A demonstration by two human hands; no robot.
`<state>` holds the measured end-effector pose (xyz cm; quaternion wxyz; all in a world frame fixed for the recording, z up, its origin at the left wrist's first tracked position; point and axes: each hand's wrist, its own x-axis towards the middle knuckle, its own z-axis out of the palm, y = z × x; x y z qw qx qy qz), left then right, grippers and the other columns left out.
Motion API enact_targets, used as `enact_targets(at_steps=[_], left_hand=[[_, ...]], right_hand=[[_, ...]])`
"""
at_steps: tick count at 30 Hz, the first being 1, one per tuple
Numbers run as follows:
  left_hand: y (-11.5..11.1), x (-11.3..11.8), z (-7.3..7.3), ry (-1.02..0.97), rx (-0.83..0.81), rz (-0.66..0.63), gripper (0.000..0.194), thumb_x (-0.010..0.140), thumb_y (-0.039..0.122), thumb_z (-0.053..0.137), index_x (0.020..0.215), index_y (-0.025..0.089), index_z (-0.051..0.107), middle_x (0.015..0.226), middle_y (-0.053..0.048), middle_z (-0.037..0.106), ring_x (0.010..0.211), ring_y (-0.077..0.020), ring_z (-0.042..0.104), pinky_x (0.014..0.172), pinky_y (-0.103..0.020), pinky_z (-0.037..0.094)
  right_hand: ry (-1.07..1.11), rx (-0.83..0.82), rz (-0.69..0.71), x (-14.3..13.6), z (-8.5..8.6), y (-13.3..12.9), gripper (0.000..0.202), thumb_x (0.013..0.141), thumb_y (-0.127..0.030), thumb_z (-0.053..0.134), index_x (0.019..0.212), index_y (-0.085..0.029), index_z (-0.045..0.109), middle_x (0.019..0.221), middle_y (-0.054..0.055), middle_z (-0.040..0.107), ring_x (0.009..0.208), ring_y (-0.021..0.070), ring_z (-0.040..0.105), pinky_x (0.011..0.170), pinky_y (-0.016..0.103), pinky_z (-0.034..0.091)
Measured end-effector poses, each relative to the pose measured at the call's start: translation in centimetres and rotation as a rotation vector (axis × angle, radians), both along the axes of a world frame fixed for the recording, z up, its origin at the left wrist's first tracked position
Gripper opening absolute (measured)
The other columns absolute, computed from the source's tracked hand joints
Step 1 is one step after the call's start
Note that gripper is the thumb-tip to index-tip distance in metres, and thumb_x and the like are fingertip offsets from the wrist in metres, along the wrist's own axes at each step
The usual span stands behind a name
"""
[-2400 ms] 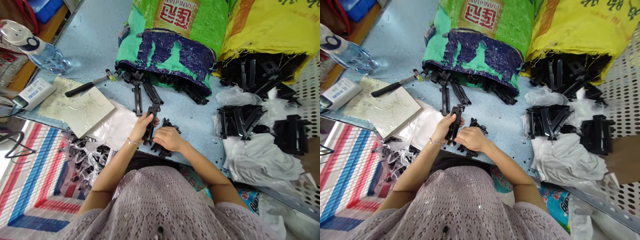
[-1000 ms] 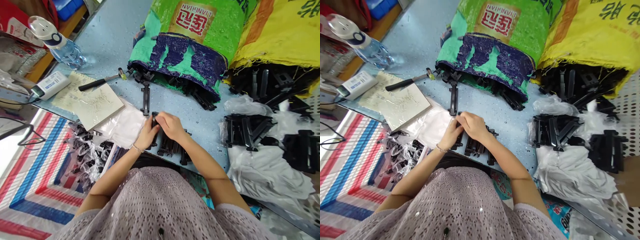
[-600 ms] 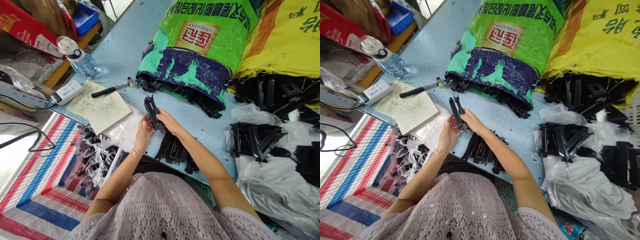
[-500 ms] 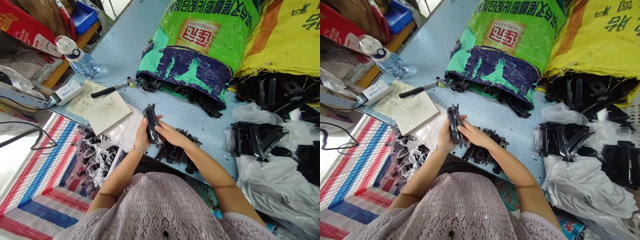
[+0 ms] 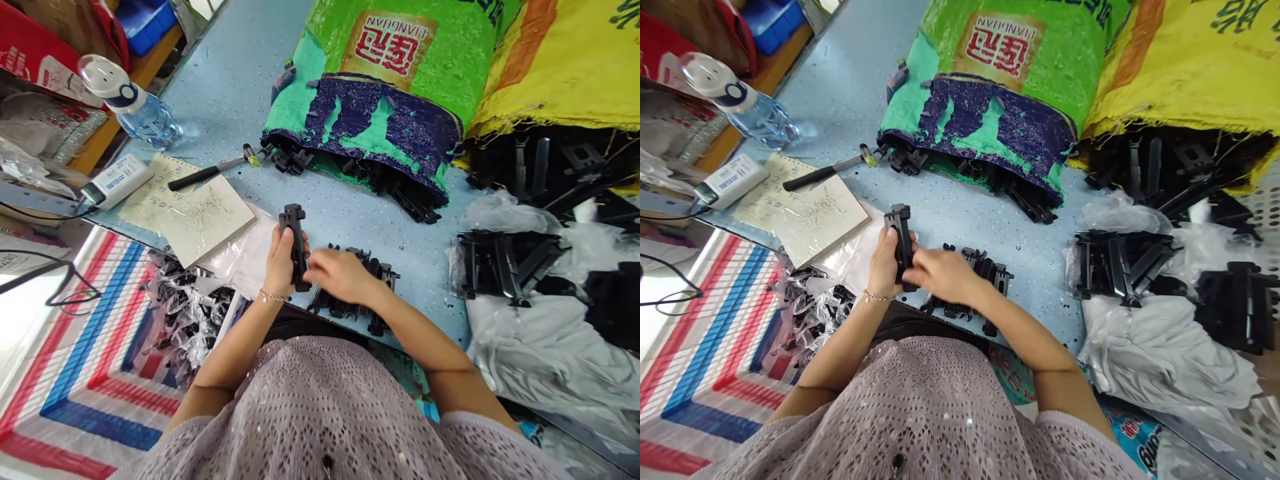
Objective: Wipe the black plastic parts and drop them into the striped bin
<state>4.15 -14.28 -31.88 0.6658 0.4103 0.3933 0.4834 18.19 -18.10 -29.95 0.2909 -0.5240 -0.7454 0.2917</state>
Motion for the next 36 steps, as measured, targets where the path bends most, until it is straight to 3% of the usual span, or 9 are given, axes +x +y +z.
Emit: enact_targets(at_steps=[5,8,10,16,21,24,30,33,36], left_hand=[[0.3,-1.0,-2.0,0.288,0.109,-0.222,0.051,0.096,0.060,0.052,0.129,0.021,0.047,0.114,-0.010,0.066,0.100,-0.0211,0.067,0.088,-0.038,0.057],[-0.5,-2.0,-4.2,0.568,0.336,-0.363,0.085,0.084,0.056,0.070,0.149,0.016,0.031,0.143,-0.020,0.052,0.135,-0.0332,0.052,0.114,-0.053,0.043],[-1.3,-1.8,-5.4,0.700,0.455,-0.403,0.108,0.072,0.049,0.083,0.154,0.014,0.022,0.153,-0.024,0.041,0.145,-0.0400,0.040,0.120,-0.059,0.035],[-1.6,2.5,-6.4,0.744,0.497,-0.337,0.097,0.080,0.033,0.073,0.156,0.011,0.017,0.158,-0.028,0.033,0.150,-0.0397,0.035,0.122,-0.059,0.032],[-0.2,2.6,-4.9,0.467,0.158,-0.316,0.063,0.091,0.058,0.058,0.139,0.018,0.046,0.118,-0.014,0.068,0.105,-0.0255,0.070,0.090,-0.041,0.059],[0.2,0.4,-2.6,0.233,-0.139,-0.549,0.064,0.093,0.072,0.043,0.112,0.014,0.063,0.073,-0.006,0.068,0.059,-0.0169,0.065,0.056,-0.028,0.054],[0.2,-2.7,1.7,0.153,-0.346,-1.134,0.065,0.086,0.070,0.052,0.094,0.009,0.073,0.068,-0.013,0.072,0.056,-0.0223,0.068,0.056,-0.032,0.054],[0.3,-4.7,1.3,0.215,-0.236,-0.956,0.074,0.090,0.073,0.037,0.100,0.010,0.074,0.081,-0.015,0.075,0.072,-0.0278,0.072,0.069,-0.041,0.058],[0.3,-7.1,-1.0,0.700,0.230,-0.345,0.057,0.094,0.062,0.046,0.104,0.014,0.075,0.094,-0.015,0.074,0.086,-0.0279,0.070,0.078,-0.040,0.056]], right_hand=[[-0.195,0.110,-0.214,2.5,-1.1,-5.8,0.050,0.109,-0.049,0.026,0.087,-0.020,0.060,0.076,0.006,0.065,0.072,0.0179,0.061,0.069,0.031,0.047],[-0.382,0.091,-0.490,4.7,-2.4,-9.4,0.045,0.104,-0.052,0.040,0.117,-0.016,0.064,0.117,0.018,0.066,0.114,0.0327,0.061,0.095,0.048,0.050],[-0.518,0.046,-0.567,5.5,-3.8,-11.0,0.056,0.101,-0.050,0.048,0.143,-0.013,0.051,0.146,0.024,0.050,0.140,0.0450,0.041,0.107,0.062,0.043],[-0.566,-0.009,-0.586,8.6,-6.6,-9.9,0.066,0.098,-0.021,0.040,0.162,-0.018,0.026,0.158,0.018,0.039,0.152,0.0403,0.024,0.120,0.066,0.032],[-0.507,0.018,-0.580,11.2,-4.3,-8.7,0.056,0.100,-0.027,0.046,0.155,-0.020,0.042,0.157,0.016,0.042,0.154,0.0409,0.022,0.120,0.068,0.030],[-0.339,0.225,-0.529,9.9,-1.7,-8.4,0.049,0.103,-0.026,0.044,0.152,-0.024,0.046,0.153,0.015,0.047,0.151,0.0332,0.033,0.121,0.061,0.035],[-0.235,0.281,0.134,5.7,2.2,-5.6,0.051,0.102,-0.016,0.046,0.151,-0.029,0.048,0.153,0.007,0.053,0.143,0.0255,0.049,0.115,0.050,0.048],[-0.186,0.170,0.161,6.2,2.3,-4.5,0.044,0.103,-0.021,0.050,0.146,-0.028,0.055,0.144,0.006,0.062,0.128,0.0236,0.062,0.107,0.044,0.055],[0.000,0.055,-0.092,7.3,1.0,-3.9,0.038,0.101,-0.032,0.058,0.139,-0.028,0.062,0.135,0.006,0.068,0.123,0.0254,0.065,0.107,0.045,0.053]])
